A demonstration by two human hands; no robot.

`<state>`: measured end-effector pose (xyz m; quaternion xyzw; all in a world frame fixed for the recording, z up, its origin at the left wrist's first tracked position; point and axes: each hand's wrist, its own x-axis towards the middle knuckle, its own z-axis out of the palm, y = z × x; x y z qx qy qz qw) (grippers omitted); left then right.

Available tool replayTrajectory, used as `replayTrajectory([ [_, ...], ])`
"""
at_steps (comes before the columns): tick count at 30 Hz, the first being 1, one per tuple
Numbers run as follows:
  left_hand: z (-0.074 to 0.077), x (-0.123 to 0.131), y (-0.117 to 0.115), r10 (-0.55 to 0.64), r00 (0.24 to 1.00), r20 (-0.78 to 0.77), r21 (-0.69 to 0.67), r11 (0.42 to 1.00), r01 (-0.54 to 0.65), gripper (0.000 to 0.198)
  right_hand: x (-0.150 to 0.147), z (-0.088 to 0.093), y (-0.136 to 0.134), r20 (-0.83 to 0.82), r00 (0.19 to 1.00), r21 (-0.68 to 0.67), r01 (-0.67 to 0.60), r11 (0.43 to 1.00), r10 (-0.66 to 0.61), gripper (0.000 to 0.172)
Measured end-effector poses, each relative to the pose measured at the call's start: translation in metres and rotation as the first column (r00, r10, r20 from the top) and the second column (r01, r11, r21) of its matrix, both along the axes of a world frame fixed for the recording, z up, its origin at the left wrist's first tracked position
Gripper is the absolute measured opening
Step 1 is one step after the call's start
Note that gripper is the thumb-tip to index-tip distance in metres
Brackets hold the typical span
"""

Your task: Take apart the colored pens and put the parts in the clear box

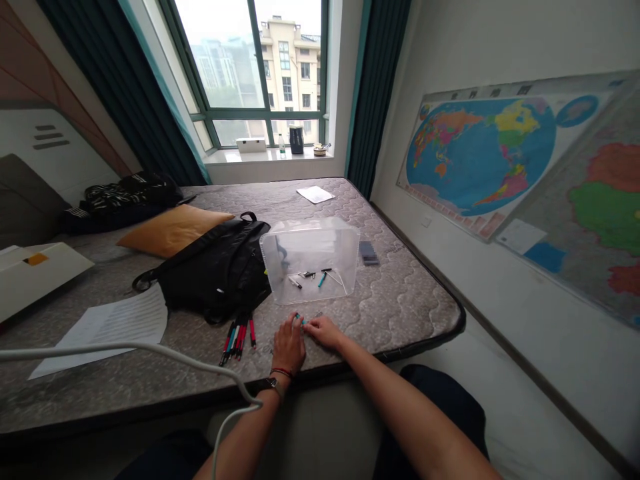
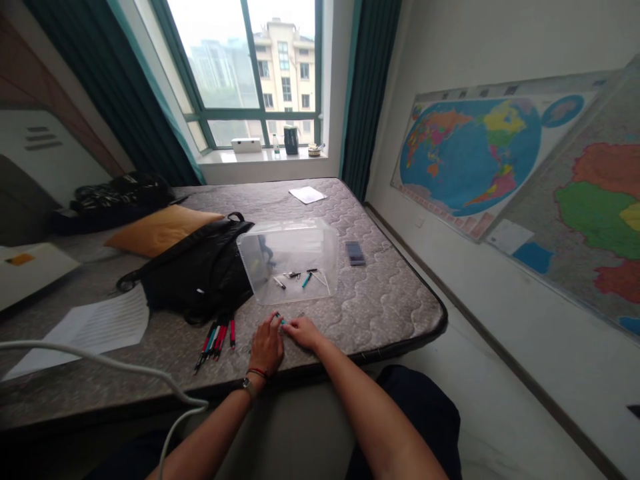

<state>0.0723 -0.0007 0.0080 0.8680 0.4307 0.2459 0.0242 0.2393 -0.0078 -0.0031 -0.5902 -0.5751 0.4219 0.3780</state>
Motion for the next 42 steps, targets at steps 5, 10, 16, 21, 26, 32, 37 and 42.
replayTrajectory([
  [5,0.006,0.001,-0.001,-0.094,0.995,-0.039,-0.026,0.995,0.093,0.035,0.004,0.003,-0.001,-0.018,0.992,-0.010,-0.127,0.992,0.127,0.035],
  [10,0.008,0.002,-0.002,0.006,0.999,-0.052,-0.055,0.998,-0.008,0.025,0.005,0.006,-0.005,-0.163,0.979,-0.161,0.094,0.982,-0.120,0.043],
  [16,0.001,0.001,0.002,0.010,0.996,-0.083,-0.117,0.993,-0.020,0.033,-0.001,0.005,-0.008,-0.240,0.934,-0.139,0.236,0.962,-0.263,0.056],
  [21,-0.004,0.002,0.003,0.034,0.994,-0.105,-0.209,0.976,-0.055,0.030,-0.005,0.003,-0.007,-0.162,0.957,-0.119,0.224,0.967,-0.241,0.067],
  [26,-0.007,0.002,0.002,0.053,0.986,-0.157,-0.242,0.966,-0.090,0.033,-0.008,0.004,-0.011,-0.016,0.956,0.018,0.295,0.955,-0.294,0.064],
  [32,-0.003,0.003,0.001,0.030,0.987,-0.160,-0.200,0.978,-0.062,0.030,-0.012,0.010,-0.016,0.102,0.951,0.042,0.290,0.956,-0.292,0.068],
  [37,0.007,0.006,-0.001,0.039,0.985,-0.167,-0.186,0.980,-0.070,0.032,-0.014,0.009,-0.017,0.194,0.926,0.098,0.309,0.946,-0.323,0.069],
  [42,0.008,0.007,-0.001,0.038,0.985,-0.167,-0.209,0.975,-0.073,0.032,-0.011,0.008,-0.015,0.184,0.947,0.099,0.250,0.963,-0.264,0.058],
])
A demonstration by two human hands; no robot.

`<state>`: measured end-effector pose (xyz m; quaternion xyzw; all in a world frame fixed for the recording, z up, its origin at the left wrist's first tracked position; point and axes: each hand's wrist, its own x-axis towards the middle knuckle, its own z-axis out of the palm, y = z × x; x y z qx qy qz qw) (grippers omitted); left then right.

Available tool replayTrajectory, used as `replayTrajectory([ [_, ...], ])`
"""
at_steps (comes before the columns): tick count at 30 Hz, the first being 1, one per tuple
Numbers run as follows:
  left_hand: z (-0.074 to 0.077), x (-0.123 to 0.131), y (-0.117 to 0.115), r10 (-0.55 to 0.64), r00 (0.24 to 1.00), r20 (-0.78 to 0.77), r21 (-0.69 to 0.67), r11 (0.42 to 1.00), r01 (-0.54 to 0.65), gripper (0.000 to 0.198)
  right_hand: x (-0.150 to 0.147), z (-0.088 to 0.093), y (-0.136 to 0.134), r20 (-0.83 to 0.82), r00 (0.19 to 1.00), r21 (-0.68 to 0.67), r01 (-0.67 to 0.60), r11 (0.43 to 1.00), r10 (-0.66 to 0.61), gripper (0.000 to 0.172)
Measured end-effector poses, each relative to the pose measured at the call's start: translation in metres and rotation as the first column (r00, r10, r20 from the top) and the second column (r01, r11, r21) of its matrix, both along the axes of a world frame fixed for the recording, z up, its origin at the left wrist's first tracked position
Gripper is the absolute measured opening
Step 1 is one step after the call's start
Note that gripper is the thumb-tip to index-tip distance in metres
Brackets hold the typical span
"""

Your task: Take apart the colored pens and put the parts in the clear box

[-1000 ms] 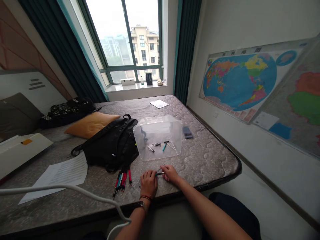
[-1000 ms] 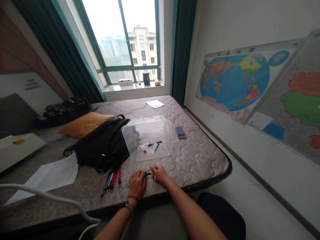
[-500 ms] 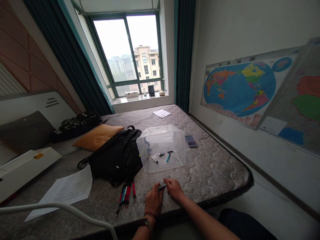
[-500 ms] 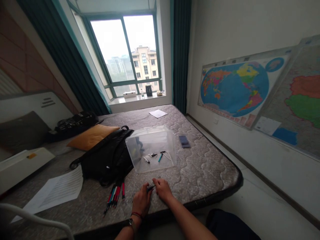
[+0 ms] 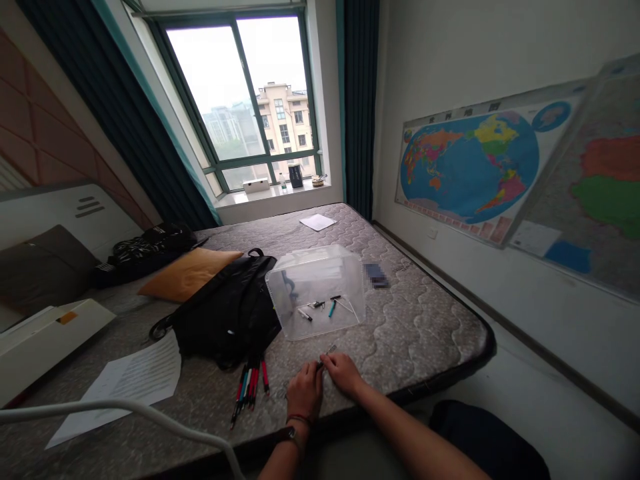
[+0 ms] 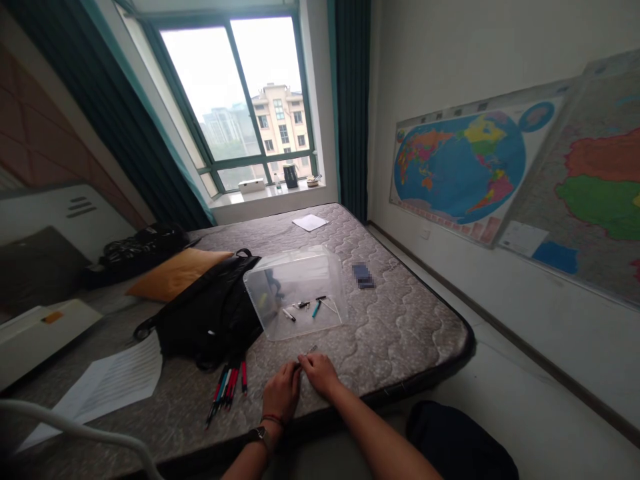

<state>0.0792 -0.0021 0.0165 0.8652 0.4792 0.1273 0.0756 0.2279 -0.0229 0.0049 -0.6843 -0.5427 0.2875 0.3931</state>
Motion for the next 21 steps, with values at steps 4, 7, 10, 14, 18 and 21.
replayTrajectory([
  [4,-0.0045,-0.0023,0.0006,-0.032,0.999,0.041,0.032,0.999,0.030,0.030,0.0035,-0.0068,0.0065,-0.052,0.999,-0.010,0.003,1.000,-0.004,0.047],
  [7,-0.0065,-0.0034,0.0007,-0.053,0.997,0.049,0.068,0.996,0.049,0.029,0.0052,-0.0104,0.0101,-0.135,0.990,-0.025,0.029,0.999,-0.033,0.046],
  [10,-0.0060,-0.0033,0.0006,-0.071,0.997,0.030,0.064,0.996,0.069,0.029,0.0059,-0.0105,0.0110,-0.190,0.981,-0.043,0.021,0.999,-0.028,0.047],
  [14,-0.0050,-0.0027,0.0003,-0.070,0.997,0.025,0.085,0.994,0.067,0.029,0.0063,-0.0087,0.0109,-0.250,0.968,-0.069,-0.008,0.998,-0.010,0.050],
  [18,-0.0058,-0.0025,0.0004,-0.062,0.998,0.016,0.119,0.991,0.060,0.029,0.0067,-0.0067,0.0109,-0.293,0.956,-0.072,-0.043,0.996,0.020,0.049],
  [21,-0.0059,-0.0026,0.0007,-0.061,0.998,0.019,0.101,0.993,0.058,0.029,0.0068,-0.0045,0.0106,-0.327,0.944,-0.101,-0.079,0.992,0.042,0.049],
])
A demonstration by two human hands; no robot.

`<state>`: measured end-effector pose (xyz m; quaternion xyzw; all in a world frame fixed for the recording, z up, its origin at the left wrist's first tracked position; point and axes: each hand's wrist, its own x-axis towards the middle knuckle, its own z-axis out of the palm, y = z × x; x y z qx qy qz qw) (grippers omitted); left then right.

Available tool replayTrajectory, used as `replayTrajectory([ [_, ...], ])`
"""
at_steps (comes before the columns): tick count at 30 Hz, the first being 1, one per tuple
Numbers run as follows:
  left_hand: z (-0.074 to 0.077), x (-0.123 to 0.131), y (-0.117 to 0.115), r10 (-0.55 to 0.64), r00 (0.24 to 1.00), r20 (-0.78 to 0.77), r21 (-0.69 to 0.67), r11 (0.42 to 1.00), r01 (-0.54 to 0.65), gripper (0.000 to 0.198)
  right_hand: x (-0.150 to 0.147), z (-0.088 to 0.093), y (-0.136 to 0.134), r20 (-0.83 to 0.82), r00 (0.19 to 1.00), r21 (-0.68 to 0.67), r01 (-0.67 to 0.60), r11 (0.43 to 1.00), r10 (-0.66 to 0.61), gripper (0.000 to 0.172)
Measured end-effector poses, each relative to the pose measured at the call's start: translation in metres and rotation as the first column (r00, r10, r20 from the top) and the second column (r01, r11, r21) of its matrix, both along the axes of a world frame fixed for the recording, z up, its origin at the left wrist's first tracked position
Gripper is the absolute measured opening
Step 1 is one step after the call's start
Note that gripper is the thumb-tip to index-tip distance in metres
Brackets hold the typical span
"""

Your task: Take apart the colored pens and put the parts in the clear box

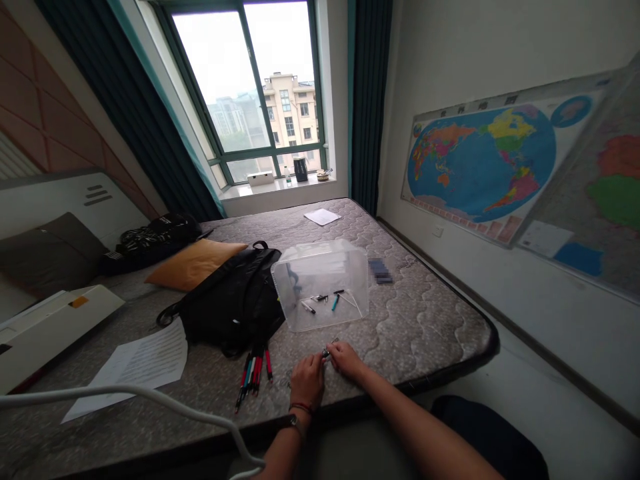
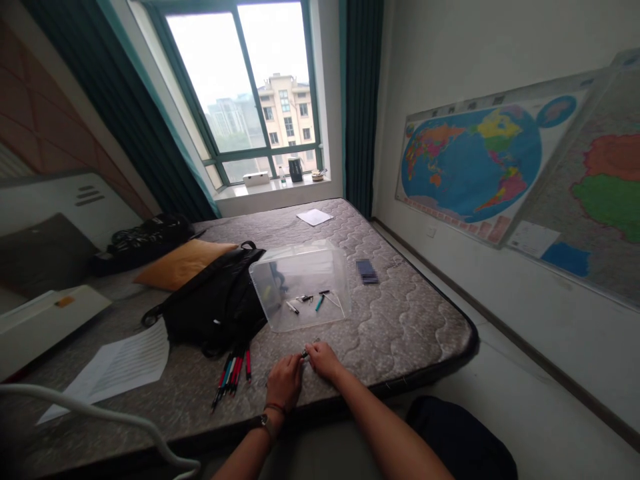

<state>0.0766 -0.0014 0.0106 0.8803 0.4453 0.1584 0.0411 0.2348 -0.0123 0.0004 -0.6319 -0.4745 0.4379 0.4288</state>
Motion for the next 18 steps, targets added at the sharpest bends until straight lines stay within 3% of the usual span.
replayTrajectory([
  [6,0.0015,-0.0002,-0.0003,-0.005,1.000,0.019,-0.070,0.998,0.006,0.031,0.0006,0.0029,-0.0001,-0.055,0.997,-0.035,-0.060,0.998,0.058,0.049],
  [13,0.0011,-0.0010,-0.0017,0.019,0.998,0.054,-0.037,0.999,-0.017,0.028,-0.0002,0.0055,-0.0022,-0.170,0.985,-0.074,-0.030,0.997,0.017,0.029],
  [18,0.0006,-0.0013,-0.0017,0.000,0.998,0.067,-0.069,0.998,0.004,0.026,-0.0004,0.0037,-0.0024,-0.150,0.989,-0.047,-0.023,0.999,0.016,0.033],
])
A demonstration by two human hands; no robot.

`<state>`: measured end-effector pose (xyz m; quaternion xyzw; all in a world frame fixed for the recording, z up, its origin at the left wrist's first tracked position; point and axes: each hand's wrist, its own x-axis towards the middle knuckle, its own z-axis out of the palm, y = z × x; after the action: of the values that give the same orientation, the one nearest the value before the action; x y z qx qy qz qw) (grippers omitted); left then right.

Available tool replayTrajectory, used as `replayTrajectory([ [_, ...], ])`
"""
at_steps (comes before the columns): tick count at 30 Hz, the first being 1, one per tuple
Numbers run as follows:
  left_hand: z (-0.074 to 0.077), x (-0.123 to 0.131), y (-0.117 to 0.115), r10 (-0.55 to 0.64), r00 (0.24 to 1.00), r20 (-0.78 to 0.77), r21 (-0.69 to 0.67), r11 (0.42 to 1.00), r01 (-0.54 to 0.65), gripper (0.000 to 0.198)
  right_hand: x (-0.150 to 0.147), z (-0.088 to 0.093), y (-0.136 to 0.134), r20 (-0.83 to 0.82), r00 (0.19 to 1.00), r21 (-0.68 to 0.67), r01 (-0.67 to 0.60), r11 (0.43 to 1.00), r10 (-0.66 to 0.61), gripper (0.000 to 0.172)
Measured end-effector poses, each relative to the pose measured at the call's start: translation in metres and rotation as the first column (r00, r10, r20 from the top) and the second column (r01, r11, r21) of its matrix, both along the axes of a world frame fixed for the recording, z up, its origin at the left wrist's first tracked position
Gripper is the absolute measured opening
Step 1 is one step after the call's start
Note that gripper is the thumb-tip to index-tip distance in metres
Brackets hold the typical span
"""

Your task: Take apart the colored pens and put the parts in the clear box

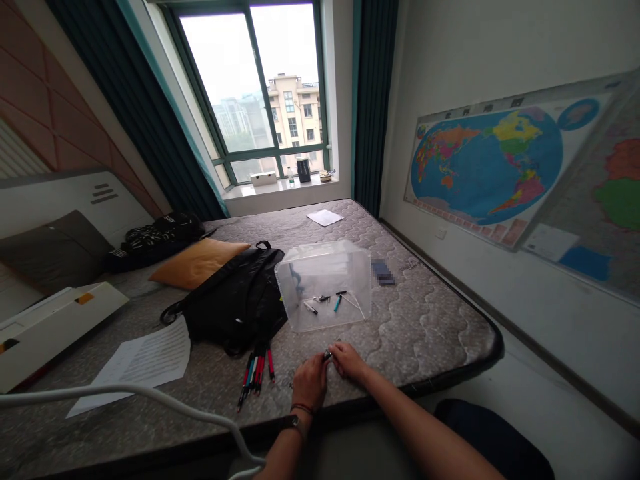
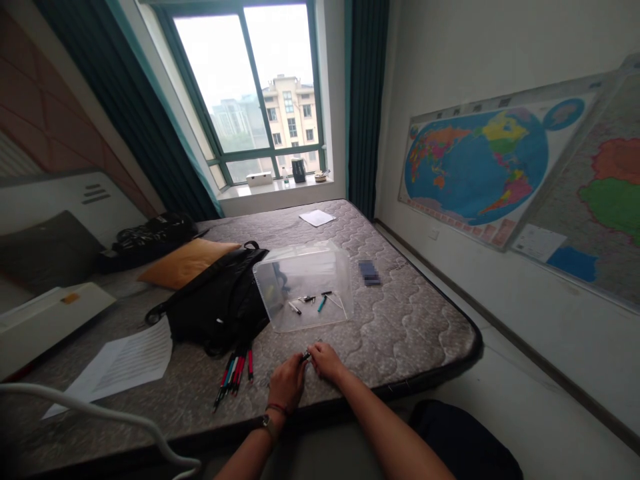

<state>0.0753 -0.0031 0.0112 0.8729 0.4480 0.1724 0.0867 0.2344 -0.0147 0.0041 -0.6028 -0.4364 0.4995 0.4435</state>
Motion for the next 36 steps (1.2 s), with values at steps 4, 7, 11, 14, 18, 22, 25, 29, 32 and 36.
replayTrajectory([
  [4,0.002,0.000,0.000,-0.021,1.000,0.007,0.016,1.000,0.021,0.028,0.000,-0.004,0.001,0.015,1.000,0.016,0.003,1.000,-0.004,0.044],
  [7,0.002,0.000,0.000,-0.012,1.000,-0.021,0.057,0.998,0.013,0.028,0.000,-0.007,0.002,0.052,0.999,0.026,-0.009,1.000,0.008,0.048],
  [11,0.002,0.001,0.001,0.004,0.999,-0.039,0.047,0.999,-0.002,0.033,0.000,-0.009,0.003,0.069,0.998,0.020,0.015,1.000,-0.017,0.041],
  [14,0.001,0.001,0.002,0.002,1.000,-0.014,0.008,1.000,-0.002,0.034,-0.001,-0.007,0.002,0.035,0.999,-0.004,0.040,0.999,-0.040,0.035],
  [18,0.000,-0.001,0.001,0.026,0.999,0.028,-0.043,0.999,-0.025,0.028,0.000,-0.002,0.002,0.042,0.999,-0.018,-0.012,1.000,0.013,0.048],
  [22,0.002,-0.001,0.000,-0.020,0.999,0.037,-0.033,0.999,0.021,0.025,0.003,-0.006,0.004,0.081,0.994,-0.033,-0.074,0.997,0.077,0.057],
  [25,0.003,0.000,-0.001,-0.016,1.000,0.010,0.027,1.000,0.015,0.024,0.005,-0.015,0.007,0.103,0.990,-0.036,-0.089,0.995,0.092,0.058],
  [29,0.002,0.001,-0.001,0.018,1.000,0.001,0.042,0.999,-0.018,0.025,0.004,-0.022,0.007,0.126,0.989,-0.006,-0.072,0.997,0.072,0.058],
  [32,0.001,0.001,-0.002,0.016,1.000,0.025,0.002,1.000,-0.016,0.023,0.003,-0.022,0.006,0.109,0.992,-0.009,-0.063,0.998,0.064,0.058],
  [36,0.000,0.001,-0.002,0.029,0.999,0.041,-0.067,0.997,-0.026,0.021,0.004,-0.021,0.006,0.096,0.994,0.002,-0.052,0.999,0.051,0.059],
])
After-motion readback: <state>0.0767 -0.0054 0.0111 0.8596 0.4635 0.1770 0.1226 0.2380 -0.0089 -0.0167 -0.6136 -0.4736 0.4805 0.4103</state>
